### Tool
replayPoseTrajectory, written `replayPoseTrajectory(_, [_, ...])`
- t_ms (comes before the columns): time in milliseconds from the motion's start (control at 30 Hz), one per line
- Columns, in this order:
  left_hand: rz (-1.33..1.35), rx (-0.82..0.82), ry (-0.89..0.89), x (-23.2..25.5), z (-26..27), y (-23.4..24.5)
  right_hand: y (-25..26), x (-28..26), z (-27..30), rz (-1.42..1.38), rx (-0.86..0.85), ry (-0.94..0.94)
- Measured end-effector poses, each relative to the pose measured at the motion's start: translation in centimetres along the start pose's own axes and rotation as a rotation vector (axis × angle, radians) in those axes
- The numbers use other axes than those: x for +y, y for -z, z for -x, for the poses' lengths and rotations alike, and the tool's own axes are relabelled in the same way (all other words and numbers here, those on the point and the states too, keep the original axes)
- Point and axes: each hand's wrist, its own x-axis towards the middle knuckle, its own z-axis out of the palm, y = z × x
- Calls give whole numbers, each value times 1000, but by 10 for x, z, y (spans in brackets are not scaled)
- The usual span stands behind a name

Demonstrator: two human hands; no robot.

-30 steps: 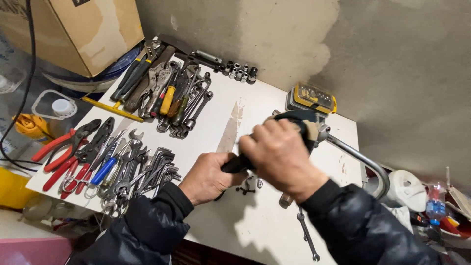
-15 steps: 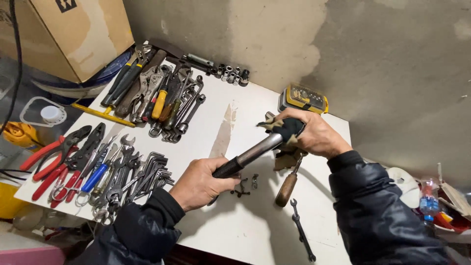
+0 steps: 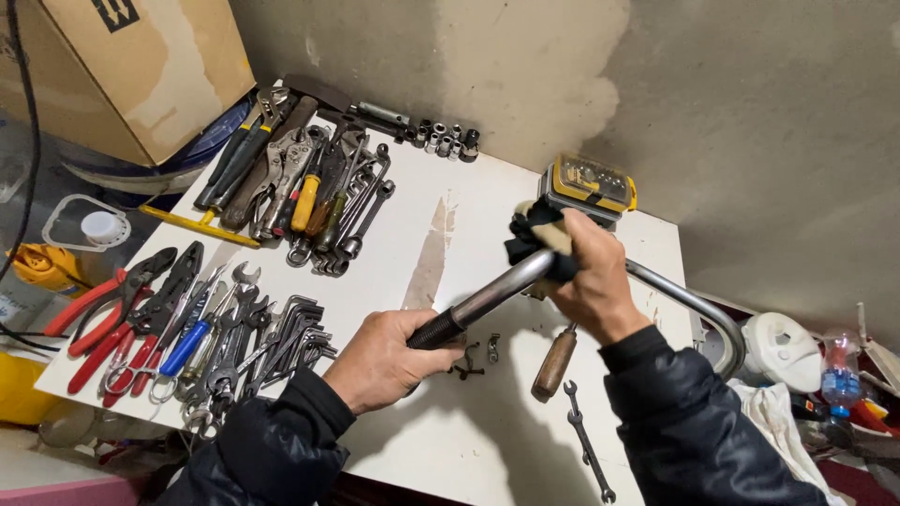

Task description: The person uses a wrench to loosen and remove a bolt from a bicycle handlebar clamp, then wipes the handlebar and stem with a cloth. The person removes the handlebar from the stem and continues wiping both parts thoroughly.

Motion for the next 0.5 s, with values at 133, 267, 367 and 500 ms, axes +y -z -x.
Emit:
replayPoseTrajectory(133, [-28, 8, 21, -16, -7, -1, -15, -27, 2, 278, 106, 583])
replayPoseTrajectory(267, [-112, -5, -56, -29, -10, 0, -25, -82, 10, 610, 35, 781])
replayPoseTrajectory(367, [-189, -12, -119, -26, -7, -1, -13, -81, 1, 622, -121, 816])
replayPoseTrajectory(500, [-135, -1, 98, 8, 4, -2, -4, -56, -13, 533, -214, 748])
